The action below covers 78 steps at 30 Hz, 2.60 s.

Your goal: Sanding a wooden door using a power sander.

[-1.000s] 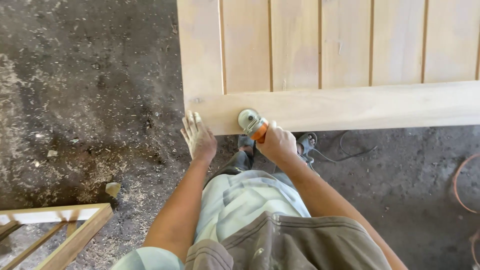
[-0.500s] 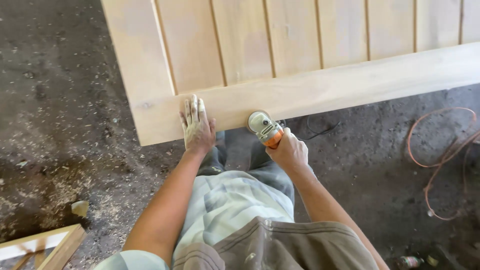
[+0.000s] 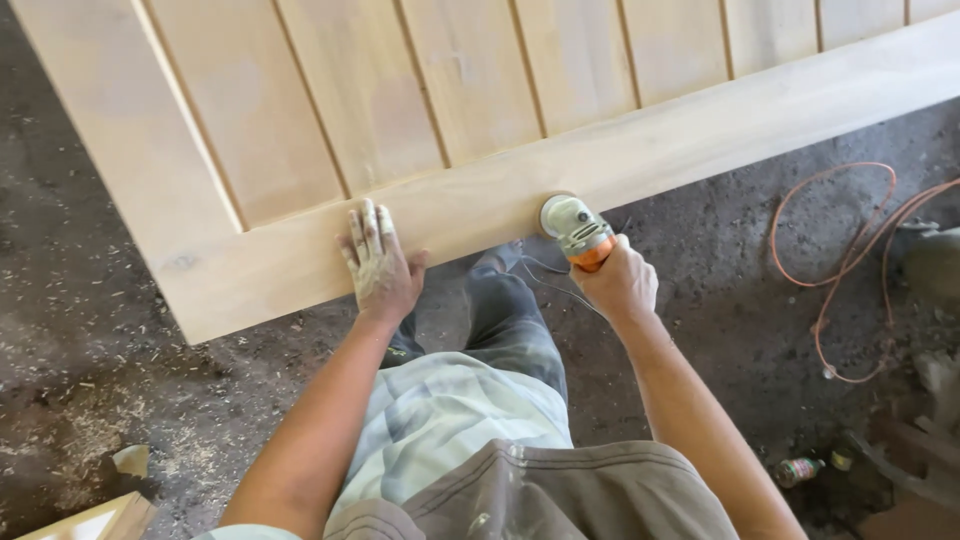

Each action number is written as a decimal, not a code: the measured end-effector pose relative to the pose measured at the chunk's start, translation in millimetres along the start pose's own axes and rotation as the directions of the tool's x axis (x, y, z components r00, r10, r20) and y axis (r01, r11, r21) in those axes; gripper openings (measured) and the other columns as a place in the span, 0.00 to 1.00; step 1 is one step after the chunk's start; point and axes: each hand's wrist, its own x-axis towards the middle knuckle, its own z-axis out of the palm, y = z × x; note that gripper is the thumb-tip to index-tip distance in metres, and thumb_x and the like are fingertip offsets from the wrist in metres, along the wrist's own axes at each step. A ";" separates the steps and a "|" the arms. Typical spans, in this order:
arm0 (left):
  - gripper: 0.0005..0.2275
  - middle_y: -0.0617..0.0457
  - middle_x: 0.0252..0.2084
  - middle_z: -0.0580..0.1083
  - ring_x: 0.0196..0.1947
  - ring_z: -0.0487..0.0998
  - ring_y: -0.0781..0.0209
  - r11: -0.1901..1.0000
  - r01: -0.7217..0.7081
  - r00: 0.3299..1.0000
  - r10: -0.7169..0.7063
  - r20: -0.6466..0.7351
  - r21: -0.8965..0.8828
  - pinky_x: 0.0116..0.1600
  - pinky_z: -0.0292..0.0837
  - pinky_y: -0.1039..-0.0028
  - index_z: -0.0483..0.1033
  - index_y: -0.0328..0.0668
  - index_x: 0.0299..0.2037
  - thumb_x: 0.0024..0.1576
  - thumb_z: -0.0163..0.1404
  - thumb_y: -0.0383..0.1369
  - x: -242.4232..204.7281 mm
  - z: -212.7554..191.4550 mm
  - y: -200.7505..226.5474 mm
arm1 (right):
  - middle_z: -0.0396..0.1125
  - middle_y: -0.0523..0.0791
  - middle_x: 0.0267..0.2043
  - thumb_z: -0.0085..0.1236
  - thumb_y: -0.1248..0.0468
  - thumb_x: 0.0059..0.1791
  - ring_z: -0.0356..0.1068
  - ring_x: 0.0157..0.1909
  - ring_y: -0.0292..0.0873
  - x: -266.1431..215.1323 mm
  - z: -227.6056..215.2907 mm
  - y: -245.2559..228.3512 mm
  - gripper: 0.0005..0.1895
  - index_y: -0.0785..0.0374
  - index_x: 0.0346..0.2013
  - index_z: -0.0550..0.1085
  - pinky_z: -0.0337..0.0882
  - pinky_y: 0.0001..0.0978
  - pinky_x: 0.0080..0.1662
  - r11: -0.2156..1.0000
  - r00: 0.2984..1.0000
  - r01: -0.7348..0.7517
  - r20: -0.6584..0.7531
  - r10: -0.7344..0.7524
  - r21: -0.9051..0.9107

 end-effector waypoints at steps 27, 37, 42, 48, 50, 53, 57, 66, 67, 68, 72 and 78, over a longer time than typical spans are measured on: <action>0.46 0.33 0.79 0.41 0.79 0.36 0.33 0.991 0.091 0.996 -0.092 0.007 0.100 0.75 0.29 0.38 0.39 0.27 0.76 0.60 0.46 0.56 13.3 15.3 15.2 | 0.74 0.56 0.47 0.76 0.47 0.41 0.75 0.46 0.52 165.8 -73.1 199.5 0.34 0.70 0.47 0.75 0.75 0.46 0.51 0.889 0.892 -0.412 -0.109 0.439 0.201; 0.42 0.38 0.79 0.43 0.79 0.38 0.35 0.997 0.057 0.998 -0.055 -0.035 0.043 0.77 0.31 0.41 0.42 0.32 0.77 0.61 0.47 0.53 -7.8 -10.7 -54.9 | 0.73 0.49 0.39 0.72 0.49 0.44 0.76 0.33 0.44 65.0 4.6 31.0 0.29 0.66 0.48 0.73 0.79 0.39 0.37 0.930 0.938 -0.347 0.042 0.344 0.121; 0.39 0.38 0.79 0.41 0.79 0.37 0.35 0.985 0.169 0.985 -0.168 -0.029 0.036 0.76 0.30 0.41 0.41 0.32 0.76 0.63 0.46 0.49 -23.9 -32.9 -102.8 | 0.75 0.51 0.34 0.67 0.44 0.44 0.77 0.37 0.53 -3.2 46.8 -96.5 0.27 0.64 0.40 0.73 0.76 0.45 0.40 0.999 0.999 0.021 0.044 -0.019 -0.039; 0.30 0.36 0.80 0.41 0.79 0.35 0.37 0.954 0.295 0.953 -0.289 -0.087 0.061 0.76 0.28 0.43 0.44 0.30 0.76 0.64 0.40 0.32 -49.3 -35.5 -164.2 | 0.75 0.53 0.34 0.65 0.52 0.42 0.78 0.37 0.55 -62.4 83.5 -207.8 0.23 0.65 0.42 0.70 0.77 0.47 0.40 0.962 0.933 0.268 0.233 -0.273 0.054; 0.30 0.34 0.79 0.42 0.79 0.36 0.36 0.949 0.315 0.944 -0.309 -0.118 0.031 0.76 0.28 0.42 0.45 0.28 0.76 0.63 0.40 0.30 -59.4 -29.6 -179.5 | 0.74 0.53 0.34 0.66 0.51 0.42 0.77 0.36 0.56 -80.5 92.9 -221.9 0.25 0.65 0.41 0.69 0.77 0.46 0.39 0.927 0.903 0.371 0.210 -0.375 0.060; 0.31 0.34 0.79 0.43 0.79 0.38 0.36 0.937 0.345 0.926 -0.348 -0.148 -0.044 0.77 0.29 0.42 0.47 0.27 0.75 0.60 0.40 0.27 -64.6 -39.6 -175.0 | 0.73 0.52 0.34 0.68 0.51 0.41 0.77 0.36 0.56 -98.3 95.2 -223.7 0.26 0.65 0.42 0.69 0.77 0.45 0.40 0.879 0.856 0.475 0.211 -0.473 0.043; 0.27 0.34 0.80 0.46 0.80 0.40 0.34 0.941 0.322 0.922 -0.337 -0.191 -0.107 0.78 0.32 0.41 0.50 0.29 0.75 0.65 0.41 0.28 -60.5 -38.6 -155.3 | 0.73 0.52 0.37 0.70 0.54 0.39 0.76 0.38 0.56 -91.8 89.3 -191.3 0.26 0.63 0.43 0.69 0.76 0.47 0.40 0.921 0.900 0.384 0.196 -0.389 0.065; 0.37 0.30 0.78 0.46 0.78 0.41 0.30 1.000 0.001 0.996 -0.003 -0.091 -0.025 0.76 0.34 0.40 0.45 0.22 0.74 0.62 0.46 0.44 -10.8 -6.6 -47.5 | 0.75 0.50 0.35 0.70 0.49 0.40 0.78 0.36 0.52 0.3 3.9 -23.8 0.25 0.61 0.40 0.71 0.77 0.45 0.40 0.997 0.997 -0.048 0.058 0.044 0.058; 0.37 0.30 0.78 0.46 0.78 0.41 0.30 1.000 -0.007 0.996 0.004 -0.090 -0.026 0.76 0.34 0.40 0.45 0.22 0.74 0.62 0.46 0.44 -2.2 -3.0 -29.6 | 0.75 0.50 0.35 0.70 0.49 0.40 0.78 0.36 0.52 20.1 2.3 8.7 0.25 0.61 0.40 0.71 0.77 0.45 0.40 0.997 0.997 -0.054 0.054 0.051 0.060; 0.38 0.30 0.77 0.45 0.78 0.41 0.30 1.000 -0.019 0.998 0.018 -0.065 -0.012 0.76 0.34 0.40 0.45 0.23 0.74 0.62 0.45 0.45 4.3 -0.2 -12.1 | 0.74 0.48 0.34 0.70 0.48 0.41 0.77 0.33 0.48 38.3 1.1 41.2 0.26 0.62 0.41 0.71 0.77 0.40 0.36 0.992 0.992 -0.121 0.030 0.120 0.032; 0.39 0.27 0.77 0.43 0.77 0.39 0.29 0.993 -0.108 0.994 0.108 -0.007 0.044 0.75 0.34 0.40 0.43 0.22 0.74 0.63 0.44 0.48 29.8 21.3 45.2 | 0.73 0.46 0.34 0.70 0.44 0.43 0.75 0.31 0.42 100.5 -33.5 143.8 0.28 0.64 0.41 0.73 0.77 0.35 0.33 0.935 0.935 -0.349 -0.040 0.351 0.062; 0.38 0.33 0.77 0.45 0.77 0.40 0.33 0.982 -0.182 0.978 0.176 0.113 0.051 0.75 0.36 0.42 0.47 0.28 0.73 0.58 0.48 0.45 44.5 21.0 122.6 | 0.75 0.54 0.44 0.76 0.46 0.38 0.78 0.44 0.52 195.5 -85.8 231.0 0.34 0.69 0.46 0.77 0.76 0.43 0.48 0.856 0.864 -0.457 -0.108 0.492 0.243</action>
